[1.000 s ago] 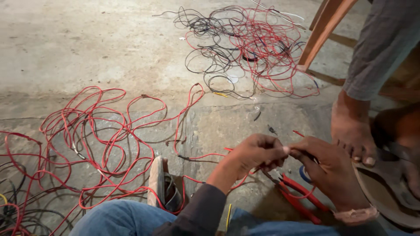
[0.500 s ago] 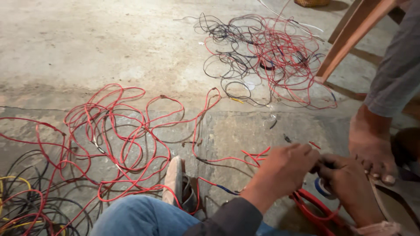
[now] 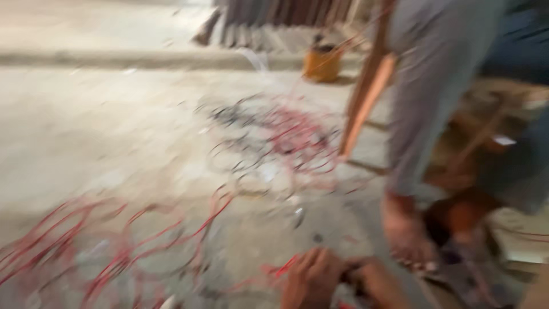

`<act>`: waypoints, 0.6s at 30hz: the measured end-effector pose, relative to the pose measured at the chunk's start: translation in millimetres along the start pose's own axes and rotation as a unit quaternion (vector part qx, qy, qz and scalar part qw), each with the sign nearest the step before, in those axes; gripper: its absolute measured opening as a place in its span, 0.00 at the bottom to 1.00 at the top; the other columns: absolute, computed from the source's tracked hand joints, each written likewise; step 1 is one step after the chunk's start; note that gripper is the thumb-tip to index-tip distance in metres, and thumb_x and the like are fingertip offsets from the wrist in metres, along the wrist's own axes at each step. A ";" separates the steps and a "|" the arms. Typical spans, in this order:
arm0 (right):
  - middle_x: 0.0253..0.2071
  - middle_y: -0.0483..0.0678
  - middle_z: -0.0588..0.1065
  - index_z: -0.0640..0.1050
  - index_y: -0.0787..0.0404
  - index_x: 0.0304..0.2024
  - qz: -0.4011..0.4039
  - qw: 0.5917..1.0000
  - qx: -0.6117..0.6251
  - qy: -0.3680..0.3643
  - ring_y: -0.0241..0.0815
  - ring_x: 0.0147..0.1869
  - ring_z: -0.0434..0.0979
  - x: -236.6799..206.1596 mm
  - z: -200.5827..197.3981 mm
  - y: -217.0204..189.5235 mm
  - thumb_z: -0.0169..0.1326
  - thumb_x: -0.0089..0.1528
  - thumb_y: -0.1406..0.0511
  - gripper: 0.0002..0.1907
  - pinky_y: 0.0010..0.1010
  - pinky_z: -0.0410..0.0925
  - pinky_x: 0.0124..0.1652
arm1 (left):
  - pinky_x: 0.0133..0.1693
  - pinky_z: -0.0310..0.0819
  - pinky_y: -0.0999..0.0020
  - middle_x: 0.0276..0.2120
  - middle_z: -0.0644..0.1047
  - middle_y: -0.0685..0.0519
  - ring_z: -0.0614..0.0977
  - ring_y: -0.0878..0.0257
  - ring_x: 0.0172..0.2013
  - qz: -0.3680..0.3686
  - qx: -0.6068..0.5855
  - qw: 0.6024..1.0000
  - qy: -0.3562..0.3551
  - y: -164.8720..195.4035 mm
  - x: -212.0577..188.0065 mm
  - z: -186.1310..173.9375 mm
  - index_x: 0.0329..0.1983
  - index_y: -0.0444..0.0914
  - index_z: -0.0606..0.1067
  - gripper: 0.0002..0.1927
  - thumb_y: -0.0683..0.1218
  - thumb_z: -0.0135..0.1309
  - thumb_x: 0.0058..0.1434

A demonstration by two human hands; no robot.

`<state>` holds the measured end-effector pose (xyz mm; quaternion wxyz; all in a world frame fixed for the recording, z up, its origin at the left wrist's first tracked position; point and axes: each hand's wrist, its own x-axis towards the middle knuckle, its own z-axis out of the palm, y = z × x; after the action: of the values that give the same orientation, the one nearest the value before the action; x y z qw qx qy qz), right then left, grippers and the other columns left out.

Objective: The person strips the insulation from red and black wires using pliers, twists the exposed copper strands together, and wraps the connection with blue electrical tape. The person repeats this process on multiple wire pairs.

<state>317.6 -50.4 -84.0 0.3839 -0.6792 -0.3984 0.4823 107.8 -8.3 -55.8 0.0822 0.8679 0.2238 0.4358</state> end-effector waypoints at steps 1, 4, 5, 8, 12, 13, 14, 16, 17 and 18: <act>0.19 0.48 0.74 0.84 0.67 0.27 -0.005 0.996 -0.078 0.031 0.39 0.22 0.70 1.8 3.6 -2.1 0.58 0.51 0.67 0.08 0.35 0.63 0.26 | 0.38 0.73 0.55 0.33 0.74 0.53 0.79 0.56 0.40 -0.045 0.012 0.999 -0.014 -7.4 0.7 9.7 0.32 0.42 0.77 0.03 0.46 0.57 0.58; 0.22 0.51 0.79 0.81 0.66 0.30 -0.048 0.973 -0.213 0.075 0.43 0.30 0.80 -6.6 7.7 -11.3 0.62 0.55 0.63 0.11 0.34 0.70 0.36 | 0.36 0.75 0.57 0.34 0.78 0.46 0.82 0.51 0.39 -0.119 -0.119 0.973 -0.158 -34.8 0.3 19.6 0.36 0.37 0.77 0.09 0.45 0.59 0.54; 0.23 0.51 0.79 0.81 0.65 0.31 -0.081 0.968 -0.224 0.085 0.44 0.30 0.81 -11.0 10.6 -14.8 0.62 0.55 0.63 0.10 0.35 0.70 0.36 | 0.37 0.76 0.60 0.32 0.80 0.47 0.84 0.54 0.36 -0.180 -0.179 0.943 -0.216 -41.3 -1.0 17.3 0.35 0.37 0.78 0.09 0.47 0.60 0.55; 0.25 0.52 0.79 0.81 0.62 0.32 -0.214 0.935 -0.267 0.098 0.47 0.32 0.81 -22.3 14.4 -25.5 0.63 0.54 0.63 0.09 0.37 0.71 0.36 | 0.41 0.76 0.69 0.32 0.83 0.50 0.85 0.65 0.36 -0.332 -0.258 0.860 -0.288 -49.3 -12.1 16.2 0.38 0.39 0.79 0.14 0.53 0.64 0.56; 0.26 0.52 0.75 0.80 0.62 0.33 -0.329 0.902 -0.276 0.036 0.49 0.32 0.78 -26.9 15.7 -36.2 0.63 0.56 0.64 0.08 0.36 0.69 0.34 | 0.39 0.75 0.71 0.28 0.82 0.54 0.82 0.67 0.31 -0.574 -0.387 0.680 -0.244 -40.7 -12.2 5.3 0.39 0.36 0.81 0.24 0.63 0.56 0.64; 0.26 0.52 0.73 0.79 0.62 0.34 -0.319 0.909 -0.268 0.023 0.48 0.31 0.77 -27.3 15.1 -38.5 0.62 0.57 0.64 0.08 0.36 0.70 0.34 | 0.39 0.74 0.71 0.28 0.82 0.55 0.81 0.67 0.32 -0.567 -0.408 0.668 -0.259 -39.6 -9.9 3.1 0.39 0.36 0.81 0.20 0.59 0.58 0.64; 0.26 0.52 0.72 0.79 0.62 0.34 -0.313 0.912 -0.266 0.010 0.48 0.31 0.76 -27.7 14.0 -40.6 0.62 0.58 0.64 0.08 0.36 0.69 0.34 | 0.39 0.73 0.71 0.28 0.81 0.55 0.81 0.67 0.32 -0.559 -0.429 0.655 -0.273 -39.6 -7.8 1.1 0.39 0.37 0.81 0.17 0.55 0.60 0.63; 0.26 0.51 0.71 0.78 0.64 0.32 -0.307 0.916 -0.258 -0.017 0.48 0.30 0.74 -28.3 12.4 -44.3 0.61 0.60 0.64 0.09 0.36 0.68 0.34 | 0.37 0.72 0.72 0.27 0.81 0.57 0.80 0.69 0.31 -0.548 -0.416 0.666 -0.290 -42.0 -4.4 -0.1 0.37 0.38 0.81 0.13 0.53 0.60 0.64; 0.26 0.51 0.71 0.79 0.64 0.32 -0.319 0.912 -0.256 -0.013 0.48 0.31 0.75 -29.0 11.8 -45.2 0.62 0.59 0.64 0.09 0.35 0.68 0.34 | 0.37 0.72 0.74 0.27 0.81 0.58 0.80 0.70 0.30 -0.543 -0.383 0.687 -0.294 -43.3 -4.1 1.1 0.36 0.39 0.81 0.14 0.55 0.59 0.65; 0.26 0.51 0.71 0.79 0.64 0.32 -0.330 0.909 -0.255 -0.008 0.47 0.31 0.75 -29.8 11.3 -44.8 0.62 0.59 0.64 0.08 0.34 0.68 0.34 | 0.36 0.72 0.76 0.26 0.81 0.59 0.80 0.71 0.29 -0.537 -0.351 0.706 -0.299 -44.5 -3.6 4.6 0.35 0.41 0.81 0.15 0.56 0.57 0.66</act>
<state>292.6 -58.7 -35.7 0.3314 -0.5804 -0.7121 0.2152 95.5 29.8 -76.2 0.6636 0.5943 0.4467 0.0829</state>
